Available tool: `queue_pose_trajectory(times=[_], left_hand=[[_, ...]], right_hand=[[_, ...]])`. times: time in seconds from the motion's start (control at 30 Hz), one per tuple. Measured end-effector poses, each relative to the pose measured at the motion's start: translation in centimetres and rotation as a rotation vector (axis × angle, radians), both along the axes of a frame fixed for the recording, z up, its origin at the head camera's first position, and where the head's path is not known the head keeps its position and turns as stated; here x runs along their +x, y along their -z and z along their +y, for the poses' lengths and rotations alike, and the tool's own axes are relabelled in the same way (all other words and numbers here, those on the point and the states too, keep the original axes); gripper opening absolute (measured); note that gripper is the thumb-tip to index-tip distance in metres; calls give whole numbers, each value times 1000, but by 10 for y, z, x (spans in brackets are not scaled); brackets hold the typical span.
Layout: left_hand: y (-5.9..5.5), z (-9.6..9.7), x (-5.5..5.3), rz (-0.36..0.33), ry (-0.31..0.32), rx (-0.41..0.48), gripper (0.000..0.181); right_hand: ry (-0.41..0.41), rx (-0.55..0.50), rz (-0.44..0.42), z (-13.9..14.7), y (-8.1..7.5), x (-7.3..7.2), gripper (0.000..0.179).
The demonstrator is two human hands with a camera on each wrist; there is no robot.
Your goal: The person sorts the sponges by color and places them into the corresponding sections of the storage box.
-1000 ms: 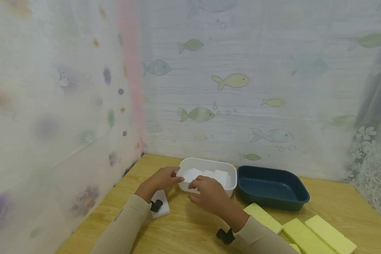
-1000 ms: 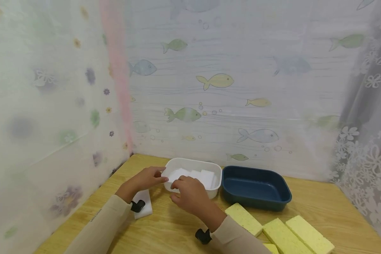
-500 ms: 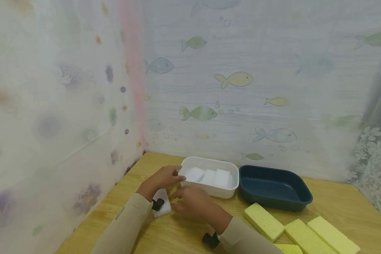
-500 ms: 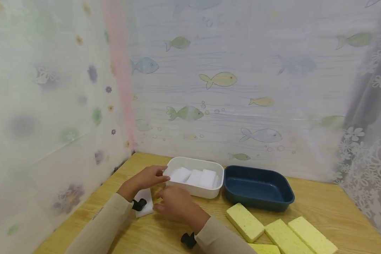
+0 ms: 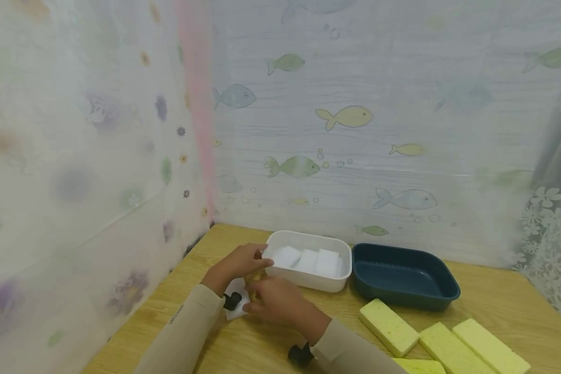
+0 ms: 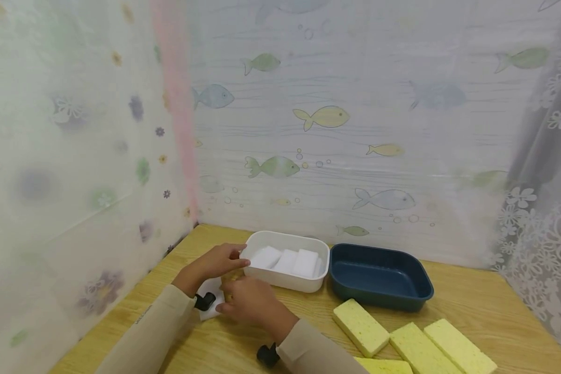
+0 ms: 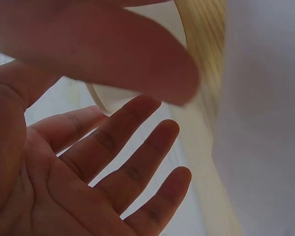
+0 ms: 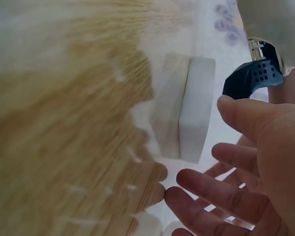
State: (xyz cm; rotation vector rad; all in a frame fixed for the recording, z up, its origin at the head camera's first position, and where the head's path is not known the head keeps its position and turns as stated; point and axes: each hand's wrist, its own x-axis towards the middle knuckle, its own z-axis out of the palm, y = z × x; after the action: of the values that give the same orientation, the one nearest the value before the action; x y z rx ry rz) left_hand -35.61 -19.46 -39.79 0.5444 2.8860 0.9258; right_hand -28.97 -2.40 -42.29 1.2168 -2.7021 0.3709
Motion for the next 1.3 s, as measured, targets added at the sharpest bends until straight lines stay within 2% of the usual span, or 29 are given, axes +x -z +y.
queue_pose_trajectory(times=[0.23,0.57,0.73,0.87,1.1,1.3], left_hand=[[1,-1,-1,12,7,-9,66],[1,0,-1,6,5,-5,68],[2,0,-1,-6,2,-5,68],[1,0,-2,-10,14,2,63],[2,-2,-5,0,62,30,46],[4,-2,-4,8,60,35,50]], right_hand=[[31,40,7,-4,0,2,37],[66,60,-49,-1,-6,7,37],[71,62,-43,5,-8,10,36],[62,50,-40,10,-8,12,35],[73,61,-54,19,-9,15,36],[85,88,-64,26,-12,18,37]])
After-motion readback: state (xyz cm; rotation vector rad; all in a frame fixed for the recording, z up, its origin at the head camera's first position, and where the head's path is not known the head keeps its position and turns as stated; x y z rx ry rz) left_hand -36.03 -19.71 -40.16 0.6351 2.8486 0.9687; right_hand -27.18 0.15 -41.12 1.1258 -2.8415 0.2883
